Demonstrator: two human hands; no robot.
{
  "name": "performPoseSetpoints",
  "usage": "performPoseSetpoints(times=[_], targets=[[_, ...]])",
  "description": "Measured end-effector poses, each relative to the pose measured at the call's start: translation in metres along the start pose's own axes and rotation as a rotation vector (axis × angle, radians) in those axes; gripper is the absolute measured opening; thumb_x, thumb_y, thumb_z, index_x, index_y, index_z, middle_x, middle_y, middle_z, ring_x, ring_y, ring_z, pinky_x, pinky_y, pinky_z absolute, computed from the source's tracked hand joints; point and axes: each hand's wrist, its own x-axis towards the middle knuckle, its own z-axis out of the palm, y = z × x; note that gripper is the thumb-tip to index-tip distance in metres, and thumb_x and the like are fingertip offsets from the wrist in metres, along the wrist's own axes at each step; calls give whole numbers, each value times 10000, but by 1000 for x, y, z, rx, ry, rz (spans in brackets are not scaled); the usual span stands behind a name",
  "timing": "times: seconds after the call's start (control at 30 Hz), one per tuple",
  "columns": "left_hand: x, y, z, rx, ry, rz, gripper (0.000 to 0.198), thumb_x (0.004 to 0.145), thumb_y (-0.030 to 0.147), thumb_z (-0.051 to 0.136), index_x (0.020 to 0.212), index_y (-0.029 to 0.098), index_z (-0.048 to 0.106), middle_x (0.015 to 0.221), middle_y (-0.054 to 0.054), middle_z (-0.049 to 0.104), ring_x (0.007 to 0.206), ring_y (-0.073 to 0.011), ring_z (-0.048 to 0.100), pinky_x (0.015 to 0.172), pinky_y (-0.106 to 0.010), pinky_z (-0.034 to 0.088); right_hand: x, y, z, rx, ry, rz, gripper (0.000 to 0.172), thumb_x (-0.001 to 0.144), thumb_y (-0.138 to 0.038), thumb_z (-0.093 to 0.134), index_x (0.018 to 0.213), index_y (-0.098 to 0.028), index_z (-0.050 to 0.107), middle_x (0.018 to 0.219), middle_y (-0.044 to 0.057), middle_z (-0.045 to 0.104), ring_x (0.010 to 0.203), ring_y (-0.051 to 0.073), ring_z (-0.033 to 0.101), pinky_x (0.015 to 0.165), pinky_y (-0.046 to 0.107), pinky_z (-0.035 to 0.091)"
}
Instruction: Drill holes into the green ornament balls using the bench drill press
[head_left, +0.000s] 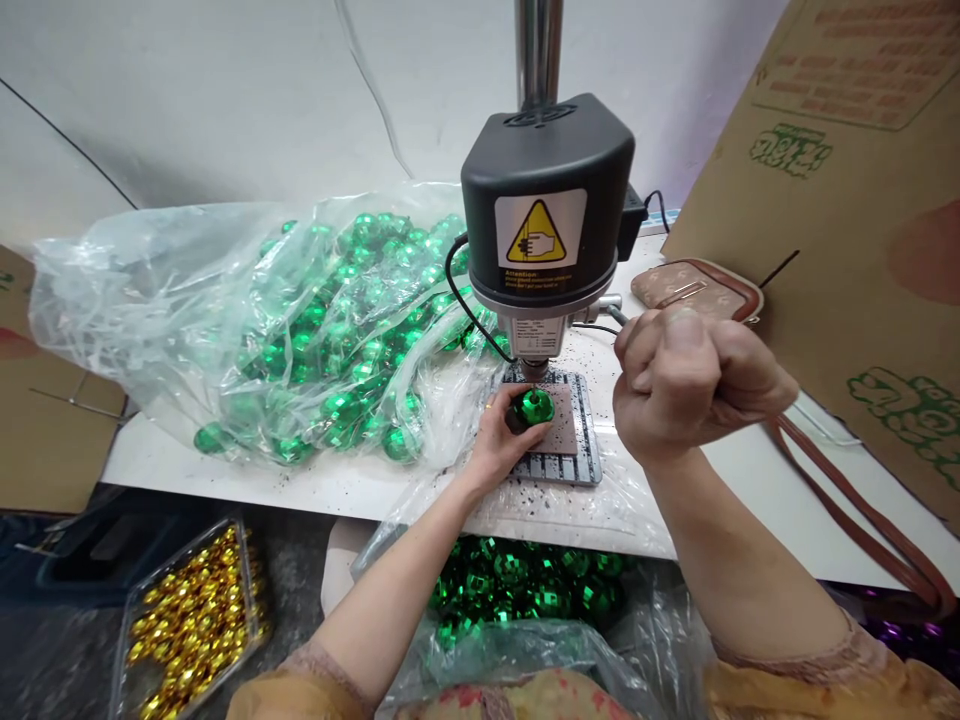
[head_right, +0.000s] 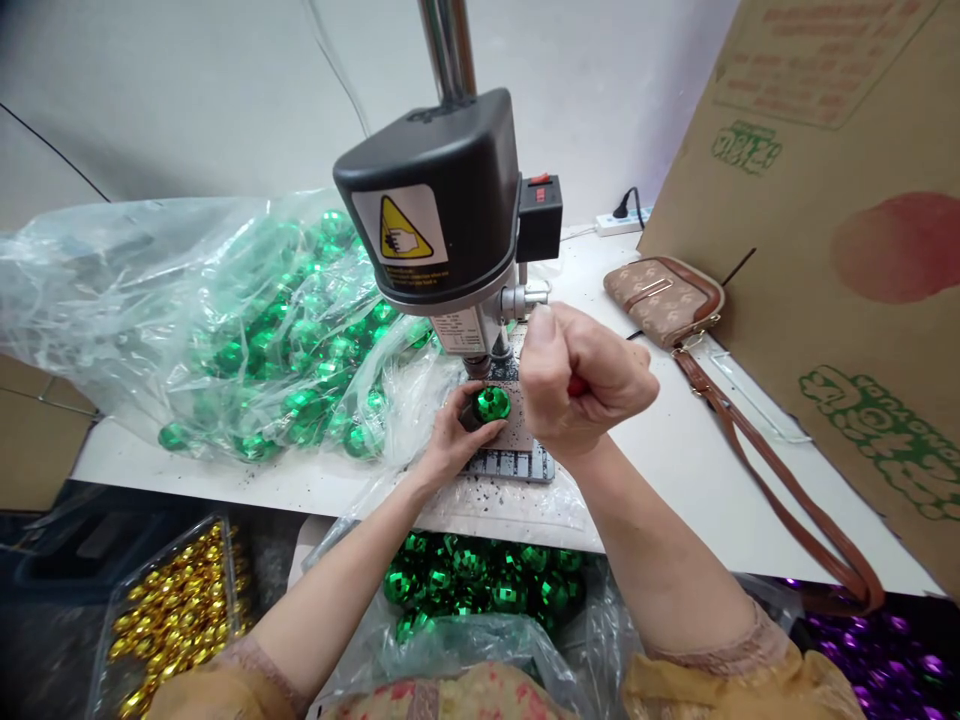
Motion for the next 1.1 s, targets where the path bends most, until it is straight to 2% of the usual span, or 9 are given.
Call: performPoseSetpoints(times=[0.1, 0.17, 0.3, 0.43, 0.63, 0.87, 0.93, 1.1], targets=[[0, -1, 0, 4, 3, 8, 469, 798, 295, 824, 1218, 230, 623, 1219, -73, 676, 1153, -255, 637, 1020, -418, 512, -4, 7, 3, -23, 153, -113, 529, 888, -224, 601, 582, -196, 171, 461, -57, 231, 369, 48, 231, 399, 284, 226], [0, -2, 0, 2, 2, 13, 471, 803, 294, 820, 1224, 228, 620, 1225, -77, 675, 1159, -257, 635, 1020, -420, 513, -5, 12, 4, -3, 160, -147, 518, 877, -190, 592, 589, -197, 162, 460, -61, 226, 362, 49, 223, 392, 280, 224], [-1, -2, 0, 10, -6, 13, 476, 807, 293, 815, 1235, 227, 617, 1224, -80, 674, 1164, -261, 628, 1034, -432, 502, -7, 19, 1, 91, 99, -235, 468, 839, -102, 574, 604, -200, 181, 489, -68, 217, 373, 46, 225, 387, 265, 240], [-1, -1, 0, 19, -2, 6, 469, 806, 290, 815, 1231, 232, 626, 1214, -74, 675, 1167, -262, 623, 1040, -434, 496, -8, 19, -3, 109, 55, -253, 421, 827, -60, 549, 623, -205, 209, 508, -71, 228, 380, 48, 266, 396, 258, 259], [0, -4, 0, -7, -19, -6, 483, 790, 299, 831, 1223, 235, 629, 1225, -73, 672, 1192, -275, 614, 1056, -443, 491, -7, 19, 0, 137, 62, -278, 484, 831, -101, 579, 587, -200, 173, 473, -64, 217, 351, 48, 274, 387, 263, 226], [0, -4, 0, 11, -2, 6, 482, 791, 295, 828, 1223, 232, 624, 1213, -78, 679, 1142, -267, 626, 1022, -440, 501, -14, 24, -6, 152, -7, -373, 470, 829, -81, 550, 580, -201, 171, 454, -73, 263, 339, 42, 268, 364, 262, 279], [-1, -3, 0, 10, 1, 17, 481, 786, 290, 830, 1217, 232, 625, 1207, -75, 681, 1146, -267, 627, 1021, -436, 501, -13, 20, -5, 139, -5, -329, 475, 835, -75, 551, 566, -191, 178, 454, -73, 269, 350, 36, 272, 376, 259, 280], [0, -1, 3, 21, 27, -8, 477, 781, 279, 827, 1209, 224, 623, 1190, -75, 688, 1120, -257, 647, 1001, -424, 515, 17, -2, 12, 122, 104, -28, 494, 889, -153, 594, 519, -186, 267, 454, -71, 270, 377, 39, 297, 405, 259, 218]])
